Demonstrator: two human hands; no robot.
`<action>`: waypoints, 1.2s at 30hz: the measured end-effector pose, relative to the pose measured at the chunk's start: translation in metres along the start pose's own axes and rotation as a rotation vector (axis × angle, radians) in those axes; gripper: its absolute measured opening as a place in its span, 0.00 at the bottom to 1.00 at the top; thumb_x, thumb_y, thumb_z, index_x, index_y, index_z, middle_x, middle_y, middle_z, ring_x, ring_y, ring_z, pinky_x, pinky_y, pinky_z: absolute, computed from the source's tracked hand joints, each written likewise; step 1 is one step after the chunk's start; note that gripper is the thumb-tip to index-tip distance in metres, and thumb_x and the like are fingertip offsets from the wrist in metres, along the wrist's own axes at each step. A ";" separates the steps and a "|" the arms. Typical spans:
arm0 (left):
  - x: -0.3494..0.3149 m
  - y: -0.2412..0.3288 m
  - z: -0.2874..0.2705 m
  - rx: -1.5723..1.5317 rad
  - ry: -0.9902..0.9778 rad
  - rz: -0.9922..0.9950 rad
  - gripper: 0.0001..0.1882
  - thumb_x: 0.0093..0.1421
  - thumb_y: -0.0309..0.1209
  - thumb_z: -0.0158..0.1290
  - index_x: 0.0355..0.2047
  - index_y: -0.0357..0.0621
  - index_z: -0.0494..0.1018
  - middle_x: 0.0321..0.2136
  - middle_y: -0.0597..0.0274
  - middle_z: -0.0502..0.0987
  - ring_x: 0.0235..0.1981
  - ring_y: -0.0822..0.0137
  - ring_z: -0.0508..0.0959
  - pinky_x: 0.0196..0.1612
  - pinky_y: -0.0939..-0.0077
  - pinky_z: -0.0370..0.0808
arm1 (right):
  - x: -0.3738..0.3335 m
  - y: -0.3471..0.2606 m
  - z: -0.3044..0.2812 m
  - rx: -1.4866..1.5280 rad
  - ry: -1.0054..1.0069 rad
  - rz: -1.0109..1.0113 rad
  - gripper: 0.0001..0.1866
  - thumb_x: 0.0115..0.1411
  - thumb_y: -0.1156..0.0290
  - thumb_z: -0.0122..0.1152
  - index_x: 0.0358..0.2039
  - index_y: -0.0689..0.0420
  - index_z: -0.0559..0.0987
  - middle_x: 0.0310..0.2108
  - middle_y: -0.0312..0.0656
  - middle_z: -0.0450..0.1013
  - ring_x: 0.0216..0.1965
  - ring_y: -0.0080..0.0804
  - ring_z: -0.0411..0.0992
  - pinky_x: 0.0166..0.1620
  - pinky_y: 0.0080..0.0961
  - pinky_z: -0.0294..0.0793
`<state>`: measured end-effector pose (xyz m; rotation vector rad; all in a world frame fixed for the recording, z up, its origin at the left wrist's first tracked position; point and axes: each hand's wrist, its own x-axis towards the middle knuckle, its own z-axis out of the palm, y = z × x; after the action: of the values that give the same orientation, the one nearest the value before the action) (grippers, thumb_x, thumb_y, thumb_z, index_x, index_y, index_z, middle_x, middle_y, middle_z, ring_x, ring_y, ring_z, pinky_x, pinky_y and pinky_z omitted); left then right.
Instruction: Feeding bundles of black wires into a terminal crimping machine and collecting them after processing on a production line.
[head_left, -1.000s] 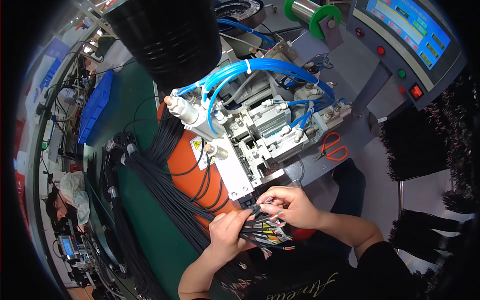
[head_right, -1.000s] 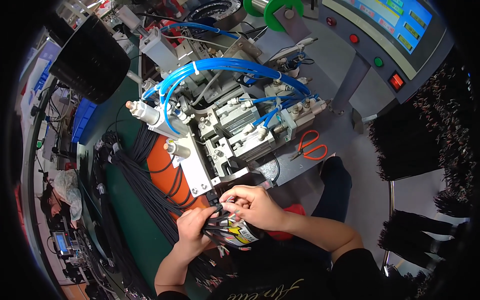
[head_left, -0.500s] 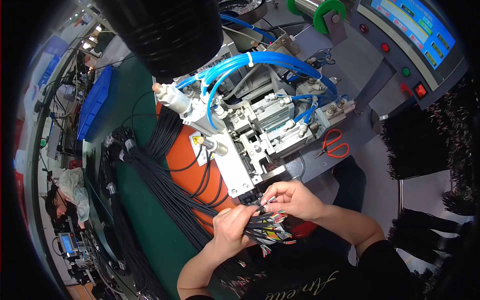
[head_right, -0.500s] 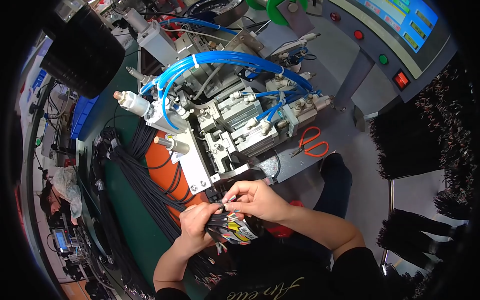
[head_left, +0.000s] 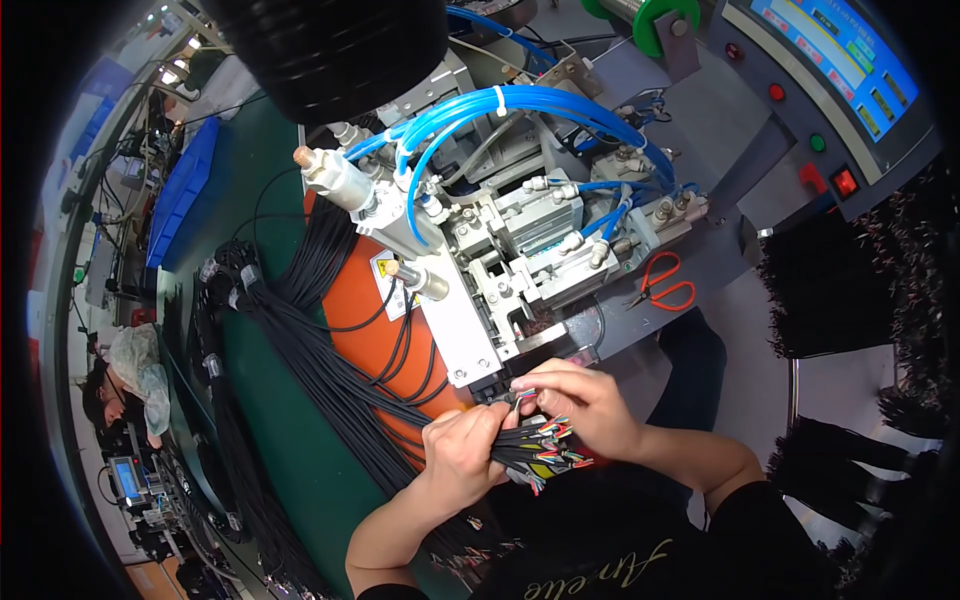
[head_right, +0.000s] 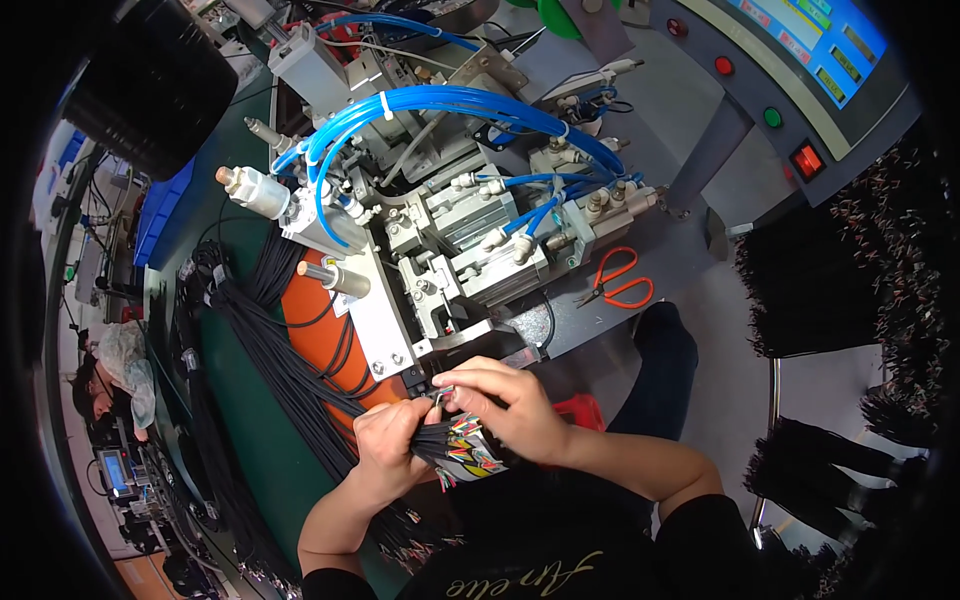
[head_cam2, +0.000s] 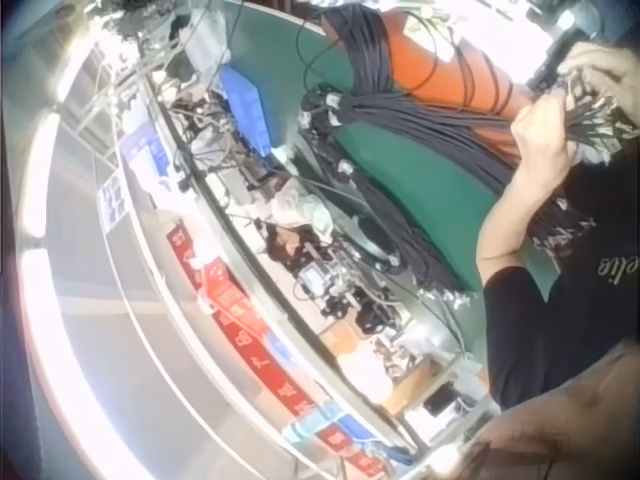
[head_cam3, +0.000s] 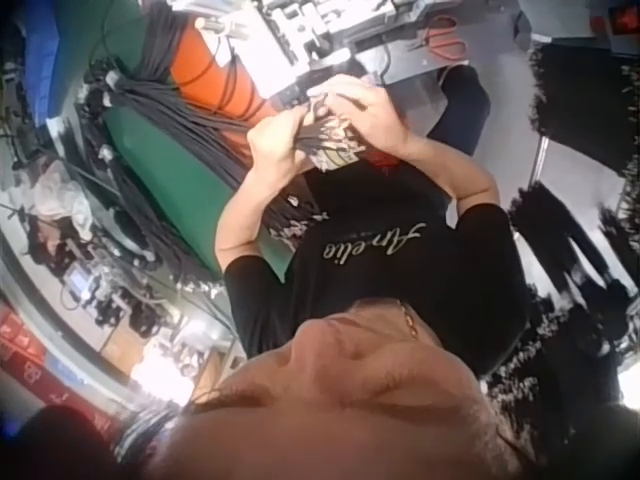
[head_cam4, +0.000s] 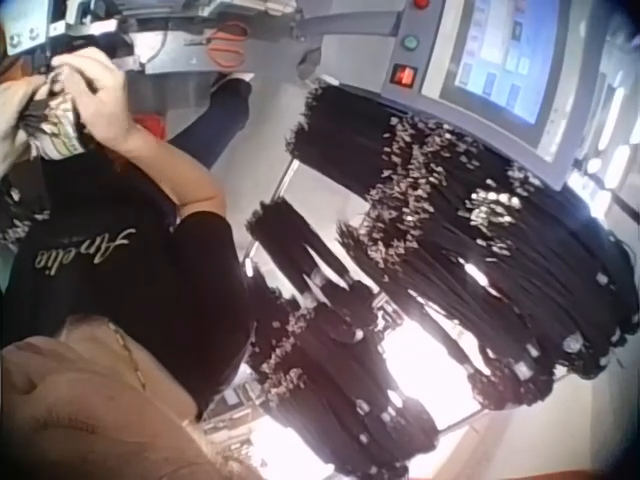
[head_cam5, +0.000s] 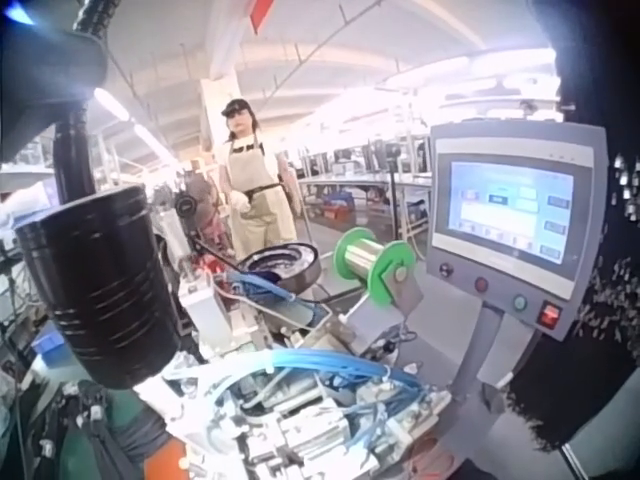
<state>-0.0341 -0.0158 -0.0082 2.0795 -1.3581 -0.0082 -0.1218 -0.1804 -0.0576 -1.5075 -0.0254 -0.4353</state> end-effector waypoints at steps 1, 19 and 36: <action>0.000 -0.001 0.001 -0.010 -0.008 0.003 0.06 0.55 0.26 0.59 0.31 0.39 0.73 0.19 0.57 0.74 0.17 0.58 0.75 0.20 0.68 0.68 | 0.002 0.000 -0.005 0.256 -0.057 0.184 0.14 0.65 0.71 0.59 0.47 0.65 0.78 0.41 0.38 0.75 0.37 0.18 0.74 0.38 0.14 0.72; 0.007 -0.011 -0.007 -0.260 -0.157 -0.088 0.09 0.50 0.22 0.58 0.32 0.39 0.72 0.22 0.55 0.77 0.23 0.54 0.79 0.25 0.67 0.74 | 0.017 0.001 -0.022 0.341 -0.216 0.284 0.08 0.62 0.81 0.58 0.41 0.66 0.81 0.36 0.43 0.76 0.28 0.19 0.75 0.28 0.14 0.73; -0.006 0.004 -0.002 0.172 -0.131 0.012 0.22 0.41 0.27 0.59 0.41 0.39 0.74 0.26 0.59 0.73 0.23 0.60 0.75 0.29 0.69 0.74 | 0.023 -0.020 -0.015 -0.811 -0.203 -0.246 0.05 0.51 0.74 0.62 0.25 0.60 0.75 0.23 0.41 0.68 0.19 0.38 0.71 0.23 0.31 0.71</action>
<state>-0.0396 -0.0103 -0.0064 2.2471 -1.4952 -0.0234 -0.1104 -0.2012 -0.0335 -2.3599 -0.2167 -0.5178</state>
